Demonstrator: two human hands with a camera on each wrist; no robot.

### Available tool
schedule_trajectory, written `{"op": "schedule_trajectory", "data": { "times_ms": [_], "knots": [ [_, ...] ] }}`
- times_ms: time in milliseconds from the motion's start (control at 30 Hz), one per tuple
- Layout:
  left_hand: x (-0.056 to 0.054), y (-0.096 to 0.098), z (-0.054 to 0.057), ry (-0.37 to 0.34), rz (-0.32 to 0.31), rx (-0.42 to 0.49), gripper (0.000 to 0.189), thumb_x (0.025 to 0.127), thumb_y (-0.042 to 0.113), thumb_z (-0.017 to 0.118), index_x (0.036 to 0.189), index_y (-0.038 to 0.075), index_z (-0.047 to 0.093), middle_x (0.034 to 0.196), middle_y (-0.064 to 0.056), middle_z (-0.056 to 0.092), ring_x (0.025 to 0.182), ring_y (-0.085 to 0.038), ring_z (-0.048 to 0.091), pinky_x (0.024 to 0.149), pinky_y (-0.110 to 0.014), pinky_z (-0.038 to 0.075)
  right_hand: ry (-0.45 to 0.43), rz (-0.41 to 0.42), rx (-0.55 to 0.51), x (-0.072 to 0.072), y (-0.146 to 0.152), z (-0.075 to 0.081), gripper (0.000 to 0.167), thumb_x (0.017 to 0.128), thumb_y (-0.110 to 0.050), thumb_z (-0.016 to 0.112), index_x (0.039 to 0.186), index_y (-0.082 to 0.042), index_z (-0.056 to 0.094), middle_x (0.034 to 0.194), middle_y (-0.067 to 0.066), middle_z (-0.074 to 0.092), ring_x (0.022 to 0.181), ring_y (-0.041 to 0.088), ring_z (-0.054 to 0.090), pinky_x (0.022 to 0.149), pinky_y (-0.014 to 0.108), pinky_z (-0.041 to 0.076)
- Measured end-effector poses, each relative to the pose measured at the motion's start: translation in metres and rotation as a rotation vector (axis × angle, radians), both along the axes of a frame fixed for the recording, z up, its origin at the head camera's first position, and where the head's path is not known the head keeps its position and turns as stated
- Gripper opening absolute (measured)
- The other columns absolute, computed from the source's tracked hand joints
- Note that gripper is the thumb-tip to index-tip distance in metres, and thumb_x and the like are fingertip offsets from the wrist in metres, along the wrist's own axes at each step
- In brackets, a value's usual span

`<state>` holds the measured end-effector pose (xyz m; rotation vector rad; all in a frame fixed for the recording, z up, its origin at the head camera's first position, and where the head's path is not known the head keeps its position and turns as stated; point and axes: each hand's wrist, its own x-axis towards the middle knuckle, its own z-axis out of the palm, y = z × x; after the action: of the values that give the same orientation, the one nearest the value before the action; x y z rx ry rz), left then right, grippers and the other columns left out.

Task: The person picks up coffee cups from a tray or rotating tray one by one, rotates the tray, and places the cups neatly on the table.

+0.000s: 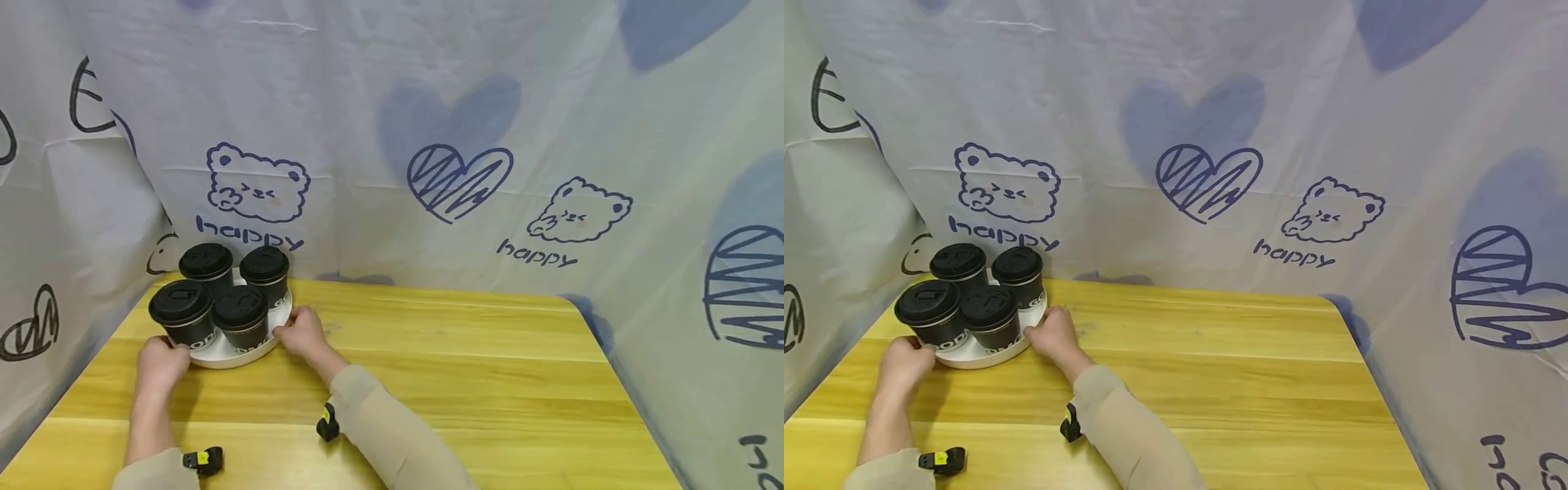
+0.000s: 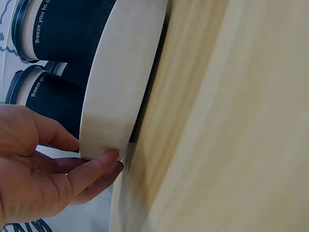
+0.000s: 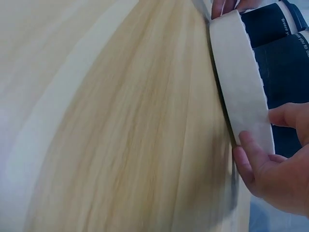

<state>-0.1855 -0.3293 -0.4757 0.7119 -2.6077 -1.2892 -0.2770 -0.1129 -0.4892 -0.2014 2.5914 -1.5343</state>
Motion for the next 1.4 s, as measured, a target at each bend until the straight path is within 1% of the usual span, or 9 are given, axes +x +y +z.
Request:
{"op": "schedule_trajectory", "data": {
  "times_ms": [67, 167, 333, 433, 600, 800, 1033, 1200, 1400],
  "knots": [
    [-0.001, 0.002, 0.000, 0.002, -0.021, -0.018, 0.022, 0.088, 0.008, 0.043, 0.093, -0.013, 0.049, 0.083, -0.025, 0.051, 0.077, -0.039, 0.049, 0.060, -0.038, 0.040, 0.002, 0.002, 0.013, 0.002, 0.006, 0.001, 0.024, 0.081, -0.008, 0.079, 0.098, -0.001, 0.063, 0.088, 0.002, 0.054, 0.081, 0.017, 0.048, 0.075, 0.028, 0.046],
    [-0.003, 0.005, -0.002, -0.008, -0.072, -0.021, 0.015, 0.089, 0.008, 0.043, 0.083, -0.006, 0.046, 0.076, -0.018, 0.047, 0.072, -0.035, 0.047, 0.057, -0.036, 0.038, 0.003, 0.010, 0.031, 0.003, 0.017, 0.002, 0.023, 0.080, -0.007, 0.079, 0.095, -0.001, 0.061, 0.083, 0.001, 0.050, 0.077, 0.017, 0.045, 0.069, 0.027, 0.043],
    [-0.008, 0.017, -0.001, -0.017, -0.140, -0.013, 0.016, 0.091, 0.008, 0.044, 0.080, -0.003, 0.045, 0.073, -0.013, 0.045, 0.069, -0.031, 0.046, 0.057, -0.036, 0.038, 0.014, 0.039, 0.031, 0.002, 0.038, 0.003, 0.018, 0.079, -0.005, 0.077, 0.089, 0.001, 0.064, 0.079, 0.001, 0.050, 0.072, 0.016, 0.045, 0.063, 0.025, 0.040],
    [-0.012, 0.026, 0.000, -0.003, -0.169, -0.020, 0.016, 0.090, 0.008, 0.046, 0.080, -0.004, 0.048, 0.070, -0.011, 0.046, 0.066, -0.030, 0.047, 0.055, -0.035, 0.038, 0.017, 0.054, 0.034, 0.000, 0.052, 0.006, 0.013, 0.078, -0.003, 0.076, 0.084, 0.001, 0.065, 0.077, 0.001, 0.049, 0.070, 0.016, 0.045, 0.060, 0.024, 0.039],
    [-0.017, 0.043, 0.000, 0.009, -0.211, -0.034, 0.014, 0.087, 0.007, 0.048, 0.076, -0.001, 0.048, 0.067, -0.009, 0.047, 0.062, -0.026, 0.047, 0.052, -0.034, 0.039, 0.000, 0.060, 0.050, 0.000, 0.073, 0.008, 0.014, 0.078, -0.003, 0.075, 0.081, 0.000, 0.062, 0.081, 0.002, 0.047, 0.072, 0.018, 0.045, 0.059, 0.024, 0.040],
    [-0.024, 0.068, 0.003, 0.003, -0.263, -0.038, 0.012, 0.088, 0.006, 0.049, 0.080, -0.002, 0.045, 0.075, -0.014, 0.044, 0.069, -0.030, 0.047, 0.057, -0.034, 0.039, -0.002, 0.026, 0.033, 0.001, 0.100, 0.006, 0.012, 0.078, -0.001, 0.074, 0.082, 0.002, 0.063, 0.080, 0.003, 0.048, 0.071, 0.019, 0.048, 0.057, 0.025, 0.041],
    [-0.032, 0.099, 0.004, 0.019, -0.333, -0.035, 0.012, 0.087, 0.004, 0.052, 0.088, -0.007, 0.048, 0.081, -0.018, 0.048, 0.073, -0.033, 0.050, 0.060, -0.036, 0.043, 0.004, -0.020, 0.070, 0.003, 0.138, 0.007, 0.025, 0.078, -0.006, 0.074, 0.096, 0.004, 0.060, 0.089, 0.007, 0.052, 0.082, 0.021, 0.047, 0.073, 0.030, 0.043],
    [-0.038, 0.124, 0.004, 0.044, -0.386, -0.039, 0.013, 0.086, 0.003, 0.055, 0.090, -0.009, 0.050, 0.084, -0.021, 0.051, 0.076, -0.034, 0.053, 0.064, -0.042, 0.048, -0.013, -0.054, 0.077, 0.007, 0.167, 0.007, 0.032, 0.080, -0.006, 0.074, 0.104, 0.007, 0.058, 0.093, 0.009, 0.053, 0.087, 0.024, 0.049, 0.077, 0.032, 0.046],
    [-0.047, 0.157, 0.001, 0.036, -0.461, -0.025, 0.019, 0.087, 0.002, 0.055, 0.097, -0.013, 0.049, 0.098, -0.028, 0.047, 0.089, -0.038, 0.048, 0.082, -0.053, 0.048, -0.013, -0.093, 0.078, 0.014, 0.204, 0.006, 0.035, 0.081, -0.007, 0.075, 0.107, 0.010, 0.058, 0.097, 0.013, 0.057, 0.089, 0.025, 0.052, 0.079, 0.033, 0.047]
  ]
}}
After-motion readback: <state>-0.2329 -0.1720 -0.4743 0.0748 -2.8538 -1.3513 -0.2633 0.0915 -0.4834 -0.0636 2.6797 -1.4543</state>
